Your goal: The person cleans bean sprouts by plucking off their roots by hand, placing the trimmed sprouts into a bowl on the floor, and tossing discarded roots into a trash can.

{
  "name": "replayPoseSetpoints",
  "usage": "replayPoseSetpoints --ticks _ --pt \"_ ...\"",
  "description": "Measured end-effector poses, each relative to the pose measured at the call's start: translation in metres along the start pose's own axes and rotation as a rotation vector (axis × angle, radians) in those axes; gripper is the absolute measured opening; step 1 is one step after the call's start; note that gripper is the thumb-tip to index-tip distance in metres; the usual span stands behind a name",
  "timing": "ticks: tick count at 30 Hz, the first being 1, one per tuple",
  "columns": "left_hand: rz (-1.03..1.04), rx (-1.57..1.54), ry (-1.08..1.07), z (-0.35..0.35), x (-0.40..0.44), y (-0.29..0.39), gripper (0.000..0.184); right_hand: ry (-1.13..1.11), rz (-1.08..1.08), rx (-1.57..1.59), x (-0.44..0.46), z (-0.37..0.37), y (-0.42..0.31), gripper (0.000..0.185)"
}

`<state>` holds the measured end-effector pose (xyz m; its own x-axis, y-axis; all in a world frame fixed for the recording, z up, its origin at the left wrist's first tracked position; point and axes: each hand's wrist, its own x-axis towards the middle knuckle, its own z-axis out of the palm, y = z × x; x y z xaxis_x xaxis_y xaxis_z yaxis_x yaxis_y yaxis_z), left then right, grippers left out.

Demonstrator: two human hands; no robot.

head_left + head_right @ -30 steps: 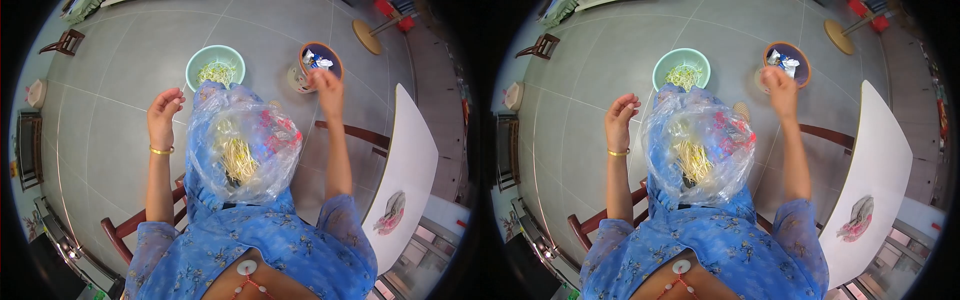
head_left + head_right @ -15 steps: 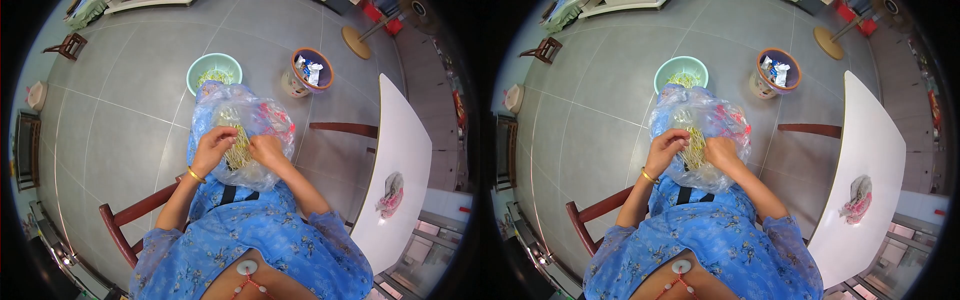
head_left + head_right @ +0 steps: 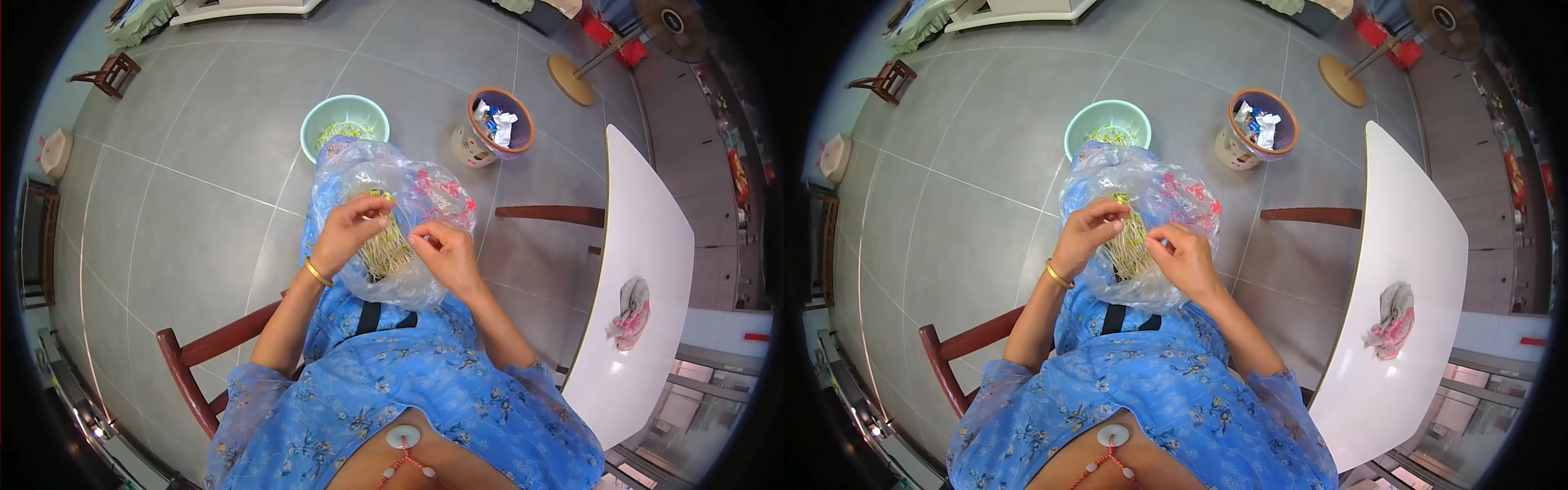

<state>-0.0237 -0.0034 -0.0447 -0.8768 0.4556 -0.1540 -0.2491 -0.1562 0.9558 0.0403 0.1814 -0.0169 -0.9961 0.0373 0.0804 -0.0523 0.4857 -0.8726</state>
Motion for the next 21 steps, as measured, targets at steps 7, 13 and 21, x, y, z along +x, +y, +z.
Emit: replayPoseSetpoints --ticks 7,13,21 --pt "0.207 -0.041 0.176 -0.001 -0.006 0.012 0.015 -0.353 0.261 0.589 0.025 0.018 -0.009 0.009" --pt "0.214 -0.209 0.310 -0.016 -0.007 0.023 0.010 -0.485 0.412 0.819 0.020 0.030 0.006 0.011" --pt "0.198 -0.327 0.313 -0.007 -0.013 0.024 0.011 -0.292 0.507 0.833 0.019 0.034 0.021 0.013"
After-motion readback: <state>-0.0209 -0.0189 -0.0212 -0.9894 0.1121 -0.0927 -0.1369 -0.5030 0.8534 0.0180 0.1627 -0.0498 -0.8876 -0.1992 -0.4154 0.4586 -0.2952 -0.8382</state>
